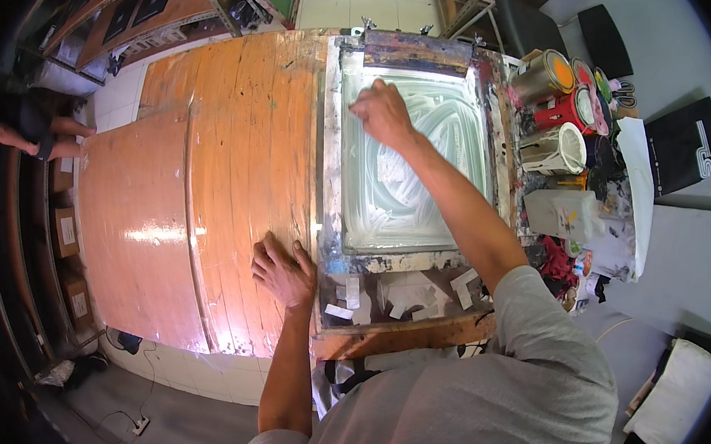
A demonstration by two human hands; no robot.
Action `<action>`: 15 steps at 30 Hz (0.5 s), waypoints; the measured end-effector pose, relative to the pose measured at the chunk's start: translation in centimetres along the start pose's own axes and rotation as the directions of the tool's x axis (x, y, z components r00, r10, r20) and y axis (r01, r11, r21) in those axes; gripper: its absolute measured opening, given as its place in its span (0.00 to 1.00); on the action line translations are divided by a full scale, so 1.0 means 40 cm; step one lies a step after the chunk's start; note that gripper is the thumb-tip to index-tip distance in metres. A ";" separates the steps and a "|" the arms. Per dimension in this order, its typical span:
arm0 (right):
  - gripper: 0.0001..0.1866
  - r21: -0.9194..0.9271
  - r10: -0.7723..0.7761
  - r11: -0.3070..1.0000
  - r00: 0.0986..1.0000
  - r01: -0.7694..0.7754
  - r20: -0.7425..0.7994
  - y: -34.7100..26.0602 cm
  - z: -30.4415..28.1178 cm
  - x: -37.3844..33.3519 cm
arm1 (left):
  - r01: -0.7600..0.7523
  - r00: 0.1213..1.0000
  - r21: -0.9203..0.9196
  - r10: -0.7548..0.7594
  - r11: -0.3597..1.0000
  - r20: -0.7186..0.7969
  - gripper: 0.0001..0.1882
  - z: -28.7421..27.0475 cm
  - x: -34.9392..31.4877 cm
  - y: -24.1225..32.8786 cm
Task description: The person places a black paper onto a workspace, lowers a screen over it, and applies white ink using a squeegee; they then lift the screen and mix the ink within the frame using a small tool.
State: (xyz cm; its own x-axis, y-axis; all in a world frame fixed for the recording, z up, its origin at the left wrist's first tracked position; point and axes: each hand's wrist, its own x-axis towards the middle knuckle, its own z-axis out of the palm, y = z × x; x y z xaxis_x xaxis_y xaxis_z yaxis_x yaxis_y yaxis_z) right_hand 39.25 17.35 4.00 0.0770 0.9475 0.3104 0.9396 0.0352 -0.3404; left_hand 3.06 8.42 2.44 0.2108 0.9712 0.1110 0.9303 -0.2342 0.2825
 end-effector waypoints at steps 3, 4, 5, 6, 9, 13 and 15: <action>0.13 0.022 -0.047 0.999 0.994 0.046 0.095 -0.133 0.001 -0.155 | 0.023 1.000 -0.005 -0.023 1.000 0.020 0.33 0.001 -0.009 -0.005; 0.14 0.095 -0.073 0.994 0.991 0.063 0.109 -0.181 -0.003 -0.223 | 0.026 1.000 -0.007 -0.026 1.000 0.015 0.33 0.002 -0.009 -0.007; 0.16 0.158 -0.118 0.983 0.979 0.092 0.166 -0.234 -0.036 -0.270 | 0.027 1.000 -0.009 -0.027 1.000 0.011 0.33 0.006 -0.012 -0.011; 0.18 0.221 -0.156 0.969 0.963 0.107 0.218 -0.264 -0.070 -0.298 | 0.019 1.000 -0.009 -0.019 1.000 0.012 0.33 0.009 -0.016 -0.010; 0.18 0.092 -0.083 0.993 0.996 0.080 0.030 -0.147 -0.027 -0.250 | 0.006 1.000 0.027 -0.006 1.000 -0.010 0.34 0.014 -0.018 -0.013; 0.08 -0.169 0.229 0.955 0.968 -0.245 -0.106 0.059 -0.050 -0.070 | -0.002 0.999 0.010 0.002 1.000 -0.032 0.33 -0.003 -0.006 0.003; 0.07 -0.245 0.272 0.924 0.955 -0.294 -0.122 0.095 -0.053 -0.049 | 0.000 1.000 0.017 0.000 1.000 -0.021 0.33 -0.010 -0.004 0.006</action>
State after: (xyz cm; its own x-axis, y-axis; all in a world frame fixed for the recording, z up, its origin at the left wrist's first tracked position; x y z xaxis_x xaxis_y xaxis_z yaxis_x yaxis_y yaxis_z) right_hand 43.38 14.96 3.98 0.3696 0.8753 0.3118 0.9270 -0.3242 -0.1889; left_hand 3.12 8.18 2.87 0.2046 0.9700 0.1314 0.9354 -0.2333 0.2658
